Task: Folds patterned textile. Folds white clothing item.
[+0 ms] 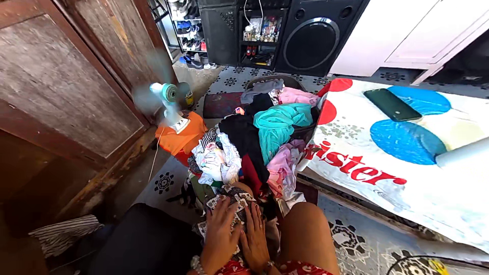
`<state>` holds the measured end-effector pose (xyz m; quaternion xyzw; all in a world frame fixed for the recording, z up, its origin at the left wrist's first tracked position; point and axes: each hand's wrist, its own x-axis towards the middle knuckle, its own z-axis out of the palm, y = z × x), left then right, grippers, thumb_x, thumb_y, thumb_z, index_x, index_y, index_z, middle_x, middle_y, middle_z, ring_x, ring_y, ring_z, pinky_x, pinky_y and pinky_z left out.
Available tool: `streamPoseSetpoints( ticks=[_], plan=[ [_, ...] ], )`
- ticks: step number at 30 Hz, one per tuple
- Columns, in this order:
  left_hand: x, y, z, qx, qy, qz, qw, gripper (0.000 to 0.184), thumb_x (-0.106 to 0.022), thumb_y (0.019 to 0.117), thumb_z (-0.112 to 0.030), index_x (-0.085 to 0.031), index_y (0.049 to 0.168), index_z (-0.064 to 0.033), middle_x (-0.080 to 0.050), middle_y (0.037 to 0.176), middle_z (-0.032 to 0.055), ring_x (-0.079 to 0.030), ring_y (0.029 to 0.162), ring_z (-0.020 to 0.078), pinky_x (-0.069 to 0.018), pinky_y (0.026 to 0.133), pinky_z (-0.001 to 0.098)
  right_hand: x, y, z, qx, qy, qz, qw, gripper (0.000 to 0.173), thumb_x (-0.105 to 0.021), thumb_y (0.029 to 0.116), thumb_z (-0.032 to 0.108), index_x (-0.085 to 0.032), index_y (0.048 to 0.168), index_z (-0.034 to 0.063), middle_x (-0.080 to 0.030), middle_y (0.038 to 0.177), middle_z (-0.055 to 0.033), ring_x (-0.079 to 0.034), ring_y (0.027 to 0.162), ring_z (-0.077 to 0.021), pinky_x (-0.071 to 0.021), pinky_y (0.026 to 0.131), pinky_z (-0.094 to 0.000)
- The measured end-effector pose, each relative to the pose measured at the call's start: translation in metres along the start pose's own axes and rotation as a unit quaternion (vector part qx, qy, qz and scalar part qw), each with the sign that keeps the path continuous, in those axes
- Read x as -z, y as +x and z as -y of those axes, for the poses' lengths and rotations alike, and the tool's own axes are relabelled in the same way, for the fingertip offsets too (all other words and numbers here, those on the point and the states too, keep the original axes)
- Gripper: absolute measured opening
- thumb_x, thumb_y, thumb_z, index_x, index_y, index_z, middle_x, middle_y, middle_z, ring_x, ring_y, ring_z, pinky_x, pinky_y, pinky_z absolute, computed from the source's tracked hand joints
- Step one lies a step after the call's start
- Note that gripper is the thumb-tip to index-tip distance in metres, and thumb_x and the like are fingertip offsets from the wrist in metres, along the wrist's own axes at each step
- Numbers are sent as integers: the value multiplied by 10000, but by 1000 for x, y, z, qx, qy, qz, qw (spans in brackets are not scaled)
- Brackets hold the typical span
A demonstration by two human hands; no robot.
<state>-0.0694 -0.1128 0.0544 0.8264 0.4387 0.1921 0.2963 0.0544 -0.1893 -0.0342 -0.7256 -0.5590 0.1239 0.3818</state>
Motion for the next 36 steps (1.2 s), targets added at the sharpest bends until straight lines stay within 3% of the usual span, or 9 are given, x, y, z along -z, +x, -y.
streamPoseSetpoints(
  ticks=[3, 10, 12, 14, 17, 23, 27, 30, 36],
  plan=[
    [-39, 8, 21, 23, 25, 41, 999, 609, -426, 1007, -557, -441, 1562, -307, -250, 1682, 137, -211, 1531, 454, -287, 1079, 766, -6, 4, -6, -27, 67, 4, 997, 760, -238, 1051, 486, -352, 1549, -77, -246, 1639, -314, -252, 1524, -481, -265, 1185, -681],
    [-33, 41, 65, 237, -334, 110, 905, 626, -307, 1112, -433, -299, 1590, -29, -306, 1639, 206, -321, 1514, 280, -267, 1240, 468, -2, 0, -9, -65, 132, -21, 989, 719, -327, 1042, 404, -320, 1552, -102, -212, 1630, -356, -240, 1521, -500, -244, 1239, -578],
    [-34, 31, 72, 300, -397, 92, 863, 611, -332, 1101, -485, -464, 1500, -43, -545, 1472, 172, -546, 1343, 234, -448, 1122, 442, 14, -3, -6, -185, 200, -20, 962, 761, -509, 1008, 345, -260, 1569, -105, -205, 1617, -382, -261, 1503, -513, -263, 1227, -579],
    [-27, 22, 74, 344, -448, 90, 820, 560, -382, 1093, -468, -553, 1393, -26, -678, 1246, 171, -670, 1124, 235, -548, 969, 441, 35, -4, -7, -335, 304, -12, 892, 759, -691, 966, 223, -313, 1552, -77, -387, 1522, -352, -437, 1394, -440, -378, 1149, -539],
    [-13, 16, 82, 349, -489, 57, 797, 385, -522, 1075, -270, -532, 1352, -3, -711, 1089, 160, -711, 964, 220, -598, 863, 410, 68, -5, -7, -440, 470, 29, 765, 277, -626, 984, 63, -596, 1245, -24, -703, 1044, -141, -696, 891, -185, -592, 783, -366],
    [59, 13, 58, 211, -562, 6, 800, 223, -577, 941, 3, -572, 1161, -31, -752, 914, 75, -744, 809, 159, -636, 753, 349, 101, -1, 32, -329, 622, 74, 707, 393, -496, 931, -105, -511, 1300, 28, -732, 1057, -61, -729, 937, -129, -626, 839, -320],
    [154, -17, 45, 38, -545, -46, 837, 414, -878, 735, -159, -690, 1104, -174, -779, 963, -29, -741, 856, 74, -629, 795, 277, 83, 4, 42, -149, 559, 268, 771, 582, -662, 917, 110, -410, 1432, 13, -701, 1176, -21, -702, 1051, -124, -600, 929, -344],
    [238, -40, 53, -115, -421, 31, 899, 443, -805, 854, -265, -701, 1283, -303, -744, 1165, -128, -693, 1022, -18, -578, 910, 201, 65, 8, 30, -88, 465, 343, 812, 488, -589, 960, 73, -459, 1418, -36, -689, 1255, -113, -703, 1078, -184, -589, 917, -370],
    [326, -64, 144, 120, -100, -24, 987, 510, -801, 797, -170, -632, 1269, -75, -724, 1138, 10, -697, 1026, 96, -583, 932, 304, 65, 11, 5, -143, 448, 322, 822, 356, -510, 983, 26, -520, 1336, -17, -747, 1063, -94, -750, 849, -199, -635, 736, -358]
  ],
)
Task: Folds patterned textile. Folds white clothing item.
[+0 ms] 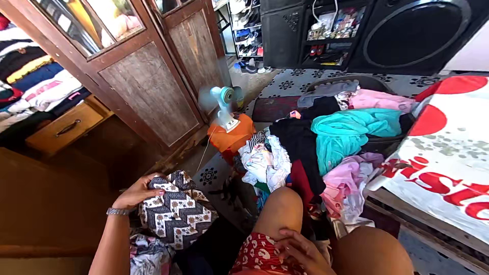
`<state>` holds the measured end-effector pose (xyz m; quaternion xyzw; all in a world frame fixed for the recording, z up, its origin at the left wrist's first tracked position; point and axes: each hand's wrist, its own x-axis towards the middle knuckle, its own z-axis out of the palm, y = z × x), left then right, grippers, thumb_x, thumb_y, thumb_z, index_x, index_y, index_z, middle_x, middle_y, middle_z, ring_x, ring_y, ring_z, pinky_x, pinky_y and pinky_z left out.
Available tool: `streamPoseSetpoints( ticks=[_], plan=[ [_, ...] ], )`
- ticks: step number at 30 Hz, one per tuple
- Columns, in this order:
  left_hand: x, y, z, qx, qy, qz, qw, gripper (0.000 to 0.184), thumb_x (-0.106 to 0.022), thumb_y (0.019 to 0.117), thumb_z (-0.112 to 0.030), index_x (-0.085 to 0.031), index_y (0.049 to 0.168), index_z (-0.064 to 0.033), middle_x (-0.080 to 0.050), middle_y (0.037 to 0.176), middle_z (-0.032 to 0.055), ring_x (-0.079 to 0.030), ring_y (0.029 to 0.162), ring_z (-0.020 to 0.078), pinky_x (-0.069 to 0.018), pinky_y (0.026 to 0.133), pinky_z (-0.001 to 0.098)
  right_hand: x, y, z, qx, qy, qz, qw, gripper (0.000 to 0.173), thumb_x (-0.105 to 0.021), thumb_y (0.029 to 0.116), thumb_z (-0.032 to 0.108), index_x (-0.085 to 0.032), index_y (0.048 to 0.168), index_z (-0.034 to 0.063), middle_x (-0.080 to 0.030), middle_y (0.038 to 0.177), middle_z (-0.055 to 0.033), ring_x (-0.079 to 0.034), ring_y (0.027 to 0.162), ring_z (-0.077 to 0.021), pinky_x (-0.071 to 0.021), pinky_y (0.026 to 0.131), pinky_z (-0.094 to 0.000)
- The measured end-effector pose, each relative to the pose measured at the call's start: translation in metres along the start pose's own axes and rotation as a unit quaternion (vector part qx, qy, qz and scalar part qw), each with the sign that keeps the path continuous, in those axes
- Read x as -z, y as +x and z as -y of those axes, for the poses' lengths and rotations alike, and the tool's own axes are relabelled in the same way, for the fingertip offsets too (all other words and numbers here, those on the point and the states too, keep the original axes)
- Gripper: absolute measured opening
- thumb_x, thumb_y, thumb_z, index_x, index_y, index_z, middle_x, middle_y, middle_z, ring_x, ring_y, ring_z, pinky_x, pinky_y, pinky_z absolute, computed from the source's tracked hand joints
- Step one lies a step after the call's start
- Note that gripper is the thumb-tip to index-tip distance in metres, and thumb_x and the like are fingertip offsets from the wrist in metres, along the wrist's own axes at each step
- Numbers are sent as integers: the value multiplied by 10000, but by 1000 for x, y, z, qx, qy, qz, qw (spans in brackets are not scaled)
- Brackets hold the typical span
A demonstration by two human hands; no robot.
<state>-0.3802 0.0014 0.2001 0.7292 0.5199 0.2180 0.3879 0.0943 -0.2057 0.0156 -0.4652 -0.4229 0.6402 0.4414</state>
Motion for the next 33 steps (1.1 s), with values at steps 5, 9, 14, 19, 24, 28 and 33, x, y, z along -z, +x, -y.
streamPoseSetpoints(
  ticks=[5, 9, 14, 19, 24, 28, 33],
  plan=[
    [-38, 22, 54, 248, 296, -181, 905, 604, -670, 979, -388, -538, 1466, -56, -510, 1457, 311, -440, 1362, 555, -321, 1060, 775, -2, -2, -3, 11, 1, -29, 1000, 328, -478, 985, -15, -543, 1306, -28, -760, 1007, -72, -750, 802, -173, -631, 704, -324],
    [-155, 16, 87, 269, 331, -191, 884, 633, -339, 1064, -556, -489, 1530, -155, -473, 1555, 174, -362, 1471, 449, -202, 1126, 776, 2, -2, -13, 18, 39, -56, 998, 298, -416, 1013, -2, -586, 1257, -17, -775, 936, -67, -750, 741, -169, -633, 667, -319],
    [-183, 19, 120, 269, 376, -235, 855, 685, -249, 1026, -614, -480, 1537, -221, -450, 1587, 104, -341, 1497, 394, -169, 1136, 766, 6, -3, -19, 20, 61, -57, 996, 287, -431, 1033, 35, -615, 1249, -7, -774, 911, -70, -736, 703, -155, -618, 619, -302],
    [-173, 22, 94, 272, 356, -215, 868, 608, -439, 1051, -509, -478, 1534, -142, -378, 1616, 179, -269, 1511, 463, -79, 1129, 801, 7, 0, -20, 2, 94, -42, 995, 309, -405, 1054, 68, -634, 1253, 5, -771, 911, -77, -731, 699, -152, -611, 617, -301],
    [-222, 66, 14, 56, 266, -180, 945, 466, -704, 927, -212, -637, 1343, -12, -449, 1493, 335, -402, 1381, 567, -328, 1076, 748, 14, 1, -29, 6, 129, -66, 990, 296, -413, 1057, 58, -664, 1207, 11, -773, 883, -69, -737, 696, -155, -618, 620, -302],
    [-302, 131, -37, -19, 132, 25, 991, 371, -608, 1003, -194, -646, 1306, 17, -608, 1358, 244, -595, 1267, 373, -461, 1101, 515, 17, 5, -34, 5, 141, -73, 987, 289, -430, 1055, 66, -673, 1196, -2, -764, 862, -70, -723, 676, -147, -615, 621, -303],
    [-384, 204, -85, -12, -52, 136, 989, 497, -612, 1005, -153, -498, 1462, 6, -453, 1504, 289, -563, 1287, 390, -506, 1037, 497, 19, 4, -39, 20, 148, -81, 985, 271, -444, 1047, 51, -682, 1169, 6, -768, 861, -45, -727, 697, -127, -616, 642, -291]
  ],
)
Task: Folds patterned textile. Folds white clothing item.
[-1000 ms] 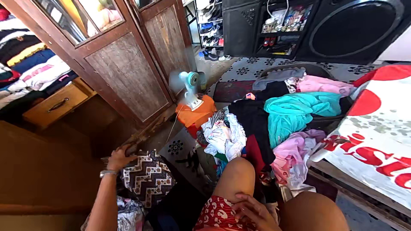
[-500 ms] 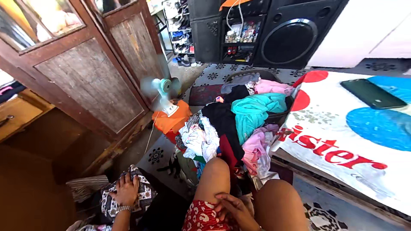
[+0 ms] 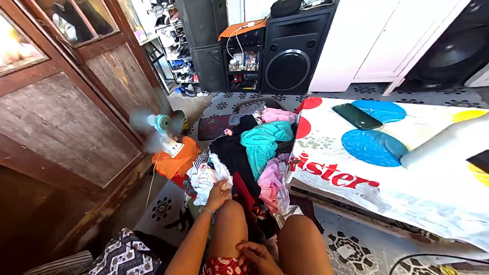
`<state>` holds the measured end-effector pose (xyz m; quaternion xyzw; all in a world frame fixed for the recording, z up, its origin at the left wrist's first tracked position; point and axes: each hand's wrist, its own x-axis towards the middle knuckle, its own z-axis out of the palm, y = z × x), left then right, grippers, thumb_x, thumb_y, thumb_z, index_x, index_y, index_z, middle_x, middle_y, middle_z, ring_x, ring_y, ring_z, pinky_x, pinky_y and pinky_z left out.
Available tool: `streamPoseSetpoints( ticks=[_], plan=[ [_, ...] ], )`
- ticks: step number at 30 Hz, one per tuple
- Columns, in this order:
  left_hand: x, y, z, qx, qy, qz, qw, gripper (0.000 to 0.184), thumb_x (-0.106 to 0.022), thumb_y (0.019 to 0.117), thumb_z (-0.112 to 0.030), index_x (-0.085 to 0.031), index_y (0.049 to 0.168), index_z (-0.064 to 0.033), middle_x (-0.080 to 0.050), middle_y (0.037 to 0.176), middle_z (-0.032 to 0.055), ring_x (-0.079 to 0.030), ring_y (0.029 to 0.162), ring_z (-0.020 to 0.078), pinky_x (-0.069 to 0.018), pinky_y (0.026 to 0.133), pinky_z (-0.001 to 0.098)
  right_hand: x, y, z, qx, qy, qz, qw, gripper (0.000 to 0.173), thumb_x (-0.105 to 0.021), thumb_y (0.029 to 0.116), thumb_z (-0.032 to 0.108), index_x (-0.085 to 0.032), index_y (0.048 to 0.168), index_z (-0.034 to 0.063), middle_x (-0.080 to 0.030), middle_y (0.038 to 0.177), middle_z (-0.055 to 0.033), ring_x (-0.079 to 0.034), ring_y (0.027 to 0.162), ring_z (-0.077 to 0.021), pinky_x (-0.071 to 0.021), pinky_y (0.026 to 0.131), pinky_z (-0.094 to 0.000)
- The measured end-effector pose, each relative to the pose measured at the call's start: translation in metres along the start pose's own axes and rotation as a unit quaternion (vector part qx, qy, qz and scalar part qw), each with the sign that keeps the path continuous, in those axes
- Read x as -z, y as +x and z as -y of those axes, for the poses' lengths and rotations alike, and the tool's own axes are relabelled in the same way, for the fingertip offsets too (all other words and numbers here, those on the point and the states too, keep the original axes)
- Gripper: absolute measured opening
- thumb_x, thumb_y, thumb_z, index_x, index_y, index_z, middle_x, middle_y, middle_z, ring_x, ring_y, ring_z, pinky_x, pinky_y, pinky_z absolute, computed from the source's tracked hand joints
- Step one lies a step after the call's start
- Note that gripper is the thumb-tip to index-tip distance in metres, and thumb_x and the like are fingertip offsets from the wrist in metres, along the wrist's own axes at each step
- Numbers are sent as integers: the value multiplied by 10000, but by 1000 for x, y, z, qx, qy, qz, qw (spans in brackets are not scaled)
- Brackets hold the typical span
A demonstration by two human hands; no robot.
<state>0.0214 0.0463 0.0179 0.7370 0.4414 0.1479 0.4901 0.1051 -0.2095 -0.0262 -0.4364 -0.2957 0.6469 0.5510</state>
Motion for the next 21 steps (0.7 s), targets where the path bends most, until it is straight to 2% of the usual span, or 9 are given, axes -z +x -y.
streamPoseSetpoints(
  ticks=[2, 3, 5, 7, 9, 11, 15, 19, 21],
  plan=[
    [-11, 28, -7, 27, -68, -10, 997, 453, -625, 1005, -160, -536, 1415, 13, -288, 1591, 304, -504, 1326, 423, -520, 999, 514, 0, 1, 1, 0, 0, -18, 1000, 255, -458, 1038, 48, -690, 1136, 10, -764, 842, -35, -725, 703, -119, -613, 654, -288],
    [-13, 38, -10, 44, -97, -9, 994, 438, -612, 1018, -163, -535, 1402, 34, -302, 1593, 289, -495, 1344, 409, -508, 1021, 512, -1, 2, 3, -3, 1, -24, 1000, 247, -465, 1039, 50, -690, 1130, 6, -761, 842, -37, -724, 711, -121, -613, 667, -292],
    [-12, 44, -15, 56, -185, -19, 981, 398, -579, 1035, -124, -538, 1374, 80, -503, 1463, 257, -567, 1267, 333, -496, 1030, 461, 0, 2, 1, 4, 5, -28, 1000, 236, -475, 1034, 45, -691, 1116, -1, -758, 838, -40, -724, 711, -121, -615, 676, -291],
    [-4, 30, -28, 37, -319, -52, 946, 297, -554, 1029, -45, -570, 1286, 102, -616, 1286, 204, -626, 1106, 234, -529, 962, 375, 0, 2, 2, 14, 0, -38, 999, 215, -497, 1023, 35, -689, 1112, -5, -758, 844, -35, -722, 714, -113, -612, 677, -283],
    [12, 1, -40, -6, -435, -66, 898, 164, -527, 1009, 10, -596, 1152, 49, -675, 1054, 114, -668, 923, 174, -575, 849, 353, -2, 1, 8, 30, -21, -83, 996, 196, -541, 999, 29, -666, 1142, -19, -748, 879, -47, -711, 732, -120, -604, 673, -291],
    [32, -36, -51, -81, -494, -35, 865, 138, -529, 946, 37, -606, 1007, -60, -715, 959, 55, -701, 886, 162, -600, 829, 377, -5, 1, 16, 47, -69, -152, 985, 305, -593, 989, 85, -597, 1268, -38, -708, 984, -91, -686, 810, -147, -586, 711, -324],
    [74, -109, -72, -218, -472, 40, 853, 172, -772, 795, -71, -706, 903, -188, -730, 906, -12, -712, 863, 96, -610, 803, 313, -5, 10, 24, 161, -195, -293, 922, 487, -620, 974, 174, -523, 1376, -82, -681, 1144, -207, -697, 917, -244, -594, 750, -395],
    [104, -154, -92, -345, -383, 176, 839, 181, -721, 888, -113, -734, 1047, -199, -734, 971, -79, -686, 885, 2, -570, 812, 196, -17, 24, 44, 277, -286, -337, 853, 674, -683, 917, 255, -458, 1449, -90, -537, 1394, -311, -617, 1183, -368, -568, 902, -465],
    [109, -166, -101, -377, -359, 208, 828, 164, -712, 915, -121, -724, 1064, -188, -726, 991, -88, -673, 897, -12, -555, 808, 176, -23, 28, 56, 312, -337, -266, 848, 527, -703, 905, 236, -611, 1334, -56, -552, 1392, -316, -555, 1271, -458, -498, 1013, -582]
  ],
)
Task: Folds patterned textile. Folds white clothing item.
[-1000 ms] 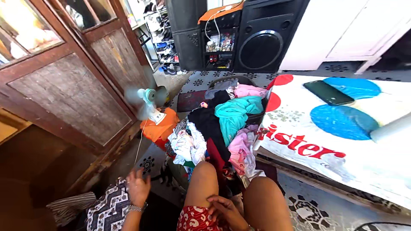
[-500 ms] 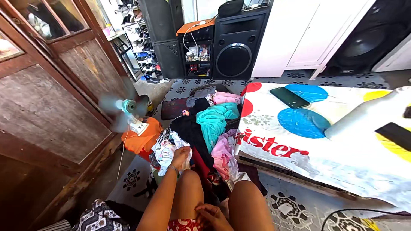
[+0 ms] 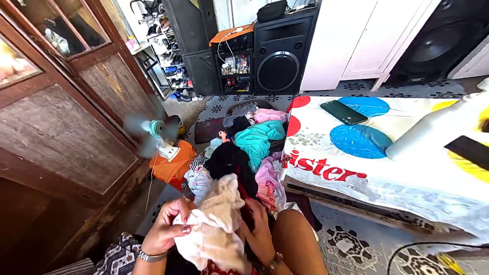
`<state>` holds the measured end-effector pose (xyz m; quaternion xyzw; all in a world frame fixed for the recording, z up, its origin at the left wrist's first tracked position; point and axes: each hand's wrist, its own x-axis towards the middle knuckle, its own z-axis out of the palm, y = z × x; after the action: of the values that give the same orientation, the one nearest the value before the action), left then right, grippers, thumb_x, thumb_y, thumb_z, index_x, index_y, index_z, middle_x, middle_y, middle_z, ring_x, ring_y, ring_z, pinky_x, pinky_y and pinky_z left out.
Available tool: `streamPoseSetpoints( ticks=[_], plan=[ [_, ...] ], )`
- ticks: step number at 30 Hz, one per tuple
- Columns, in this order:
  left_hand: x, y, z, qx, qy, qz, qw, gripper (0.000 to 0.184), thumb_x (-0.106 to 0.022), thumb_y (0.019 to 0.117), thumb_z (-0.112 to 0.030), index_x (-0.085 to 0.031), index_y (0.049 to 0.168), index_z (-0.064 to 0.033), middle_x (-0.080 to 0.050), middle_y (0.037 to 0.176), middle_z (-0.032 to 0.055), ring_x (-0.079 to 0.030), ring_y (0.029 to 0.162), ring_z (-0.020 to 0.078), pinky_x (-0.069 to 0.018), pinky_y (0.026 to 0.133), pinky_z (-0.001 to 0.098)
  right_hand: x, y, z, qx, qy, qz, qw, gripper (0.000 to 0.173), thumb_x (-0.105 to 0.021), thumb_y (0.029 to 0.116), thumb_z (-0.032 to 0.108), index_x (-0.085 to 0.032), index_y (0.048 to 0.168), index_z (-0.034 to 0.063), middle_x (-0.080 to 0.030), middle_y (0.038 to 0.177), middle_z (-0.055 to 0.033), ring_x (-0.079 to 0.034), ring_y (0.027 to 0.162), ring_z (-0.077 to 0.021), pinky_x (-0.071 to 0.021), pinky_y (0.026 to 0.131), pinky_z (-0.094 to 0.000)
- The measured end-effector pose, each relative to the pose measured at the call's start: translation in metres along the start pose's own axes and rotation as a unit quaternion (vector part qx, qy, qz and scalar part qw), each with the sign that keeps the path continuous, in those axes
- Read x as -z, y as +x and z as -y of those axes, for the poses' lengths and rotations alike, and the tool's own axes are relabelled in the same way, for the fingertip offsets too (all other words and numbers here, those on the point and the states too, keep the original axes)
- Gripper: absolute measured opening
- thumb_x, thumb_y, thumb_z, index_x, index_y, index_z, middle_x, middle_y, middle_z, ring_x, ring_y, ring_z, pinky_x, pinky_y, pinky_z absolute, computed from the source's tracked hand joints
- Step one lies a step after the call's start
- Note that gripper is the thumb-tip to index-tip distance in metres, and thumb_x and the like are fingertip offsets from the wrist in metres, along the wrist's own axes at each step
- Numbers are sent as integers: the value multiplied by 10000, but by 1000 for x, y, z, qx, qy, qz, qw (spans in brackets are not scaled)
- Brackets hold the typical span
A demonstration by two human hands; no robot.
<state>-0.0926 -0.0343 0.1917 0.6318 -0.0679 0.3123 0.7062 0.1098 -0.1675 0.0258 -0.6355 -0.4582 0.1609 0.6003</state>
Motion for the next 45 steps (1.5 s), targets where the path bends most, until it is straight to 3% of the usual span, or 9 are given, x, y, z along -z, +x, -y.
streamPoseSetpoints(
  ticks=[3, 8, 12, 18, 22, 30, 35, 40, 45],
  plan=[
    [-7, -1, -13, -38, 6, -11, 999, 136, -725, 915, -151, -734, 1038, -208, -725, 1005, -93, -669, 928, -1, -548, 824, 186, 3, 11, 22, 66, 17, 217, 974, 199, -683, 904, 103, -762, 1041, -18, -719, 1183, -199, -656, 1181, -360, -507, 1028, -554],
    [-7, -8, -25, -100, -13, -53, 994, 204, -726, 903, -102, -728, 1087, -189, -721, 1138, -45, -671, 1064, 71, -544, 947, 254, 3, 1, 50, 33, 28, 313, 949, 729, -746, 890, 440, -554, 1431, -8, -553, 1456, -239, -528, 1362, -368, -417, 1135, -576],
    [-23, -17, -43, -149, 0, -5, 989, 234, -709, 939, -191, -730, 1172, -212, -712, 1225, -52, -661, 1134, 78, -535, 975, 256, -9, 3, 55, -62, -190, 300, 933, 531, -643, 976, 335, -575, 1444, 95, -671, 1299, -213, -625, 1242, -401, -473, 1056, -600],
    [-19, -37, -91, -221, 77, -45, 971, 323, -638, 985, -221, -694, 1303, -214, -665, 1352, -15, -619, 1256, 139, -503, 1057, 303, 24, 34, 48, 41, 102, 28, 994, 224, -490, 987, 33, -699, 1034, -33, -710, 1045, -73, -668, 1026, -118, -556, 944, -327],
    [-5, -53, -110, -229, 121, -140, 956, 331, -685, 920, -116, -717, 1240, -194, -695, 1294, 6, -631, 1243, 145, -503, 1055, 278, 102, 47, 116, 135, 191, -99, 967, 206, -429, 1102, 257, -635, 1089, 271, -663, 971, 228, -621, 871, 109, -533, 766, -110],
    [43, -3, -71, -179, 426, -257, 849, 141, -737, 882, -160, -758, 945, -285, -702, 994, -164, -638, 957, -14, -530, 864, 188, 176, 65, 188, 334, -136, -173, 916, 231, -402, 1118, 283, -549, 1074, 110, -601, 930, 80, -571, 834, 91, -483, 753, -118],
    [44, 22, 27, 78, 638, -209, 737, 294, -696, 898, -118, -717, 1148, 34, -584, 1321, 314, -565, 1232, 455, -474, 1027, 582, 173, 94, 103, 122, -262, -78, 954, 291, -483, 1050, 170, -594, 1190, -60, -652, 993, -211, -672, 841, -307, -570, 741, -493],
    [-72, -15, 95, 277, 403, 65, 870, 414, -734, 920, -183, -661, 1290, -12, -651, 1307, 191, -642, 1185, 297, -525, 1013, 453, 184, 34, 15, -162, -319, 119, 926, 393, -616, 1012, 210, -623, 1307, -50, -573, 1346, -332, -580, 1232, -499, -457, 1039, -656],
    [-154, -66, 156, 287, 417, 253, 824, 496, -793, 873, -281, -675, 1305, -66, -674, 1238, 217, -670, 1104, 396, -541, 923, 576, 182, -22, -22, -320, -289, 231, 872, 377, -608, 1029, 257, -654, 1292, -8, -695, 1210, -248, -675, 1120, -425, -500, 993, -637]
  ],
)
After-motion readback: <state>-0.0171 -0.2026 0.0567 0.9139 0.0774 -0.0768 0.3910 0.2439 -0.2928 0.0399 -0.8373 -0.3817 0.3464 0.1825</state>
